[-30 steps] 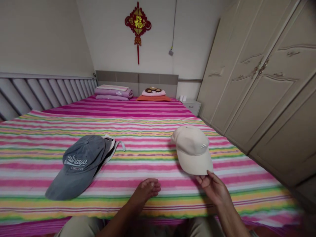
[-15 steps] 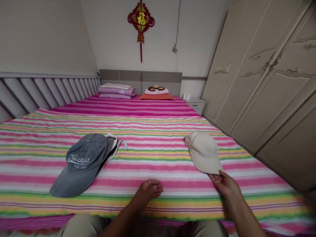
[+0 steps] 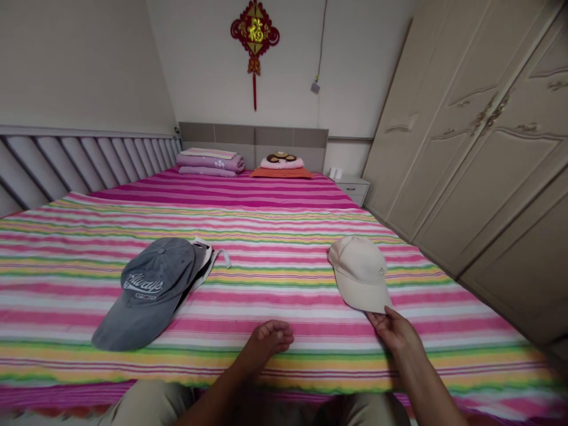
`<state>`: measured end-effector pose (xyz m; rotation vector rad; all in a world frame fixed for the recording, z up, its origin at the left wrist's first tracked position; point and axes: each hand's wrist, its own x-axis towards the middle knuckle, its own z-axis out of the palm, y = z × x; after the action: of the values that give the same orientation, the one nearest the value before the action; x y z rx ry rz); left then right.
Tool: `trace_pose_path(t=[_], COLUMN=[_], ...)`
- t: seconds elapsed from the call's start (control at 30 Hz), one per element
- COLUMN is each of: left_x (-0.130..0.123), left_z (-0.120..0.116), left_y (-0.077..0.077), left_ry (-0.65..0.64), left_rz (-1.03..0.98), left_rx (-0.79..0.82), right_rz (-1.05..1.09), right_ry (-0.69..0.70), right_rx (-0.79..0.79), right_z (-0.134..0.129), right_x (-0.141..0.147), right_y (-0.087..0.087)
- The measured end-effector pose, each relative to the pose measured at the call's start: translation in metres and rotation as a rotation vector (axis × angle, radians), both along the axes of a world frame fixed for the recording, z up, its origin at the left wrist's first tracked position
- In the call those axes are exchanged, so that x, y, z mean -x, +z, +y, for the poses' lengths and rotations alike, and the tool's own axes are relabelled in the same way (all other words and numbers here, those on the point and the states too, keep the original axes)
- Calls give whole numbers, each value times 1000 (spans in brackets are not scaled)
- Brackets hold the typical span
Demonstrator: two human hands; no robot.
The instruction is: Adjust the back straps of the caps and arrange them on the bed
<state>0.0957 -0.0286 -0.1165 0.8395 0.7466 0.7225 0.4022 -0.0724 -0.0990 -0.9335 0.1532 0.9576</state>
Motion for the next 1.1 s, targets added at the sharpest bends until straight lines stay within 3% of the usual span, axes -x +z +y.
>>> trace_pose_path(t=[0.33, 1.1], left_x=[0, 1], left_z=[-1, -1], left_y=[0, -2], left_ry=[11, 1], left_rz=[-9, -31], left_rx=[-2, -20], right_rz=[-20, -38], right_ry=[-5, -35], right_rx=[115, 157], right_z=[-12, -19], right_x=[-2, -1], right_y=[-4, -2])
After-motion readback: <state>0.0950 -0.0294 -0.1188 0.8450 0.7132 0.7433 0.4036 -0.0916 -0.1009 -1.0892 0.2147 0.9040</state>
